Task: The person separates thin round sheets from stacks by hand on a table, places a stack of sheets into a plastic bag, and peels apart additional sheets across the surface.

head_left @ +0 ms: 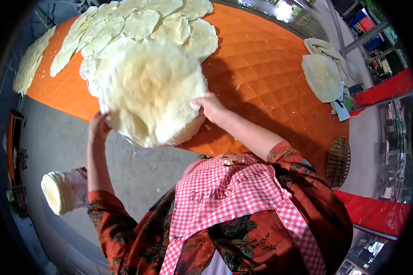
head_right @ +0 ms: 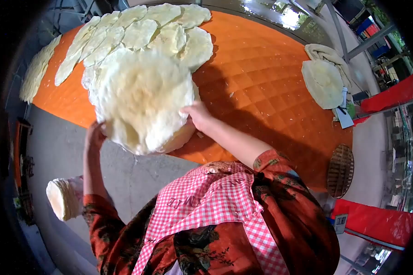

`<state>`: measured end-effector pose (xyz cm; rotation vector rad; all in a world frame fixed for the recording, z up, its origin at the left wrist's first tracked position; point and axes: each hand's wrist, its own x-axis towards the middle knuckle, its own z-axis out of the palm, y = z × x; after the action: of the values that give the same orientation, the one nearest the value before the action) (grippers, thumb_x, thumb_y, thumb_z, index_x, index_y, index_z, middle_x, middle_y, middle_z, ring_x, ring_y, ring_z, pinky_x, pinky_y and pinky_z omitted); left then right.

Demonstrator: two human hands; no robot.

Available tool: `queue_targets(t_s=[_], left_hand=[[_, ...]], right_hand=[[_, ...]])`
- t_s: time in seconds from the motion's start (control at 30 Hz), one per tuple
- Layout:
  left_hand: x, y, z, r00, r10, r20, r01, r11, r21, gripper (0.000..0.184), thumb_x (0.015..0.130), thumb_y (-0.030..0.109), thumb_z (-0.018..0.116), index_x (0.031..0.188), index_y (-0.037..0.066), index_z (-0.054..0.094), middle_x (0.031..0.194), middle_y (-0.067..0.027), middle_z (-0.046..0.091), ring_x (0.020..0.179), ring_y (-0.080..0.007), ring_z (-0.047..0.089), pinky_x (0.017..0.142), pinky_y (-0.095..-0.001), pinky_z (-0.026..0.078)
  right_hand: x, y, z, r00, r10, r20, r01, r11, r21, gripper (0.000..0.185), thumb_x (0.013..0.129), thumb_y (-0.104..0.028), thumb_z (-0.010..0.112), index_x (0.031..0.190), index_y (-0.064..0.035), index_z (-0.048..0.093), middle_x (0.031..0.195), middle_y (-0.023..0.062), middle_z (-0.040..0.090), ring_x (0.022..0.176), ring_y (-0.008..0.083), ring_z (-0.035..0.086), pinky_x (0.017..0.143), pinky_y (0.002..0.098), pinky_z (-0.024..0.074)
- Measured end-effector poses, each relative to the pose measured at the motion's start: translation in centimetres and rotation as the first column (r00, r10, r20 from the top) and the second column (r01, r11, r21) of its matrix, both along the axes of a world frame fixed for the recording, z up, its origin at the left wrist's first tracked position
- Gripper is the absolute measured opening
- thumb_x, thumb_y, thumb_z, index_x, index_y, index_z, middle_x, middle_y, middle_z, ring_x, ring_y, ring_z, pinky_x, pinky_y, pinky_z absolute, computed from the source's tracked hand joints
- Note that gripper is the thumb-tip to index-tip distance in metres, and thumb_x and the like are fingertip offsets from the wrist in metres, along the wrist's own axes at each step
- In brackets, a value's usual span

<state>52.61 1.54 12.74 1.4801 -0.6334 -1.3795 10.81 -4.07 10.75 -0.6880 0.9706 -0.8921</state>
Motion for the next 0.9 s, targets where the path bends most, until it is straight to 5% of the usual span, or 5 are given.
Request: queue_targets(t_s=[0.3,0.4,0.5,0.67,0.9], left_hand=[[-5.7,5.0,-4.3,0.927,0.374,0.036,-0.354,0.902,-0.246,0.056,0.091,0.019,0.057,0.141,0.008,0.033,0.136,-0.01,0.043,0.121,-0.024,0.045,0.097,-0.0361,0.038],[-7.6,4.3,-6.0,0.962,0.205,0.179,-0.134,0.929,-0.346,0.057,0.094,0.015,0.05,0.145,0.008,0.026,0.141,-0.0107,0.037,0.123,-0.0252,0.042,0.101,-0.0336,0.036],[-7.9,4.6,-5.1,0.976,0.163,0.143,-0.1,0.923,-0.372,0.058,0.094,0.017,0.05,0.145,0.007,0.026,0.141,-0.0109,0.036,0.123,-0.0241,0.042,0.102,-0.0346,0.035],[-4.8,3.2,-6.7,0.974,0.224,0.015,-0.209,0.932,-0.297,0.055,0.096,0.021,0.049,0.145,0.006,0.027,0.141,-0.0107,0.038,0.126,-0.0235,0.04,0.103,-0.0343,0.033],[-4.5,2.3,-7.8,0.996,0.06,0.061,-0.046,0.975,-0.216,0.049,0.095,0.018,0.05,0.139,0.003,0.035,0.134,-0.0111,0.047,0.119,-0.0204,0.049,0.097,-0.0322,0.041]], right_hand=[[-0.6,0.0,3.2,0.926,0.076,-0.369,-0.082,0.997,-0.002,0.022,0.078,-0.011,0.067,0.095,0.0016,0.059,0.084,0.0079,0.064,0.067,0.0176,0.062,0.052,0.0284,0.0505],[-1.1,-0.7,-1.0,0.727,-0.097,-0.68,-0.159,0.939,-0.304,0.026,0.076,-0.014,0.071,0.093,-0.0005,0.057,0.085,0.0079,0.062,0.07,0.0208,0.06,0.057,0.0322,0.0498],[-0.9,-0.9,-0.4,0.538,-0.432,-0.723,-0.079,0.829,-0.554,0.054,0.077,-0.025,0.073,0.117,-0.0031,0.043,0.119,0.0158,0.05,0.111,0.0312,0.047,0.095,0.0424,0.0389],[0.3,-3.7,-2.1,0.623,-0.222,-0.75,-0.074,0.938,-0.339,0.084,0.092,-0.048,0.05,0.149,-0.0072,0.004,0.155,0.0202,0.004,0.143,0.0361,0.005,0.115,0.0469,0.0126],[0.7,-4.6,-3.9,0.62,0.011,-0.784,-0.119,0.99,-0.08,0.095,0.083,-0.047,0.058,0.149,-0.0026,0.006,0.153,0.0239,0.014,0.14,0.0387,0.021,0.112,0.0443,0.0248]])
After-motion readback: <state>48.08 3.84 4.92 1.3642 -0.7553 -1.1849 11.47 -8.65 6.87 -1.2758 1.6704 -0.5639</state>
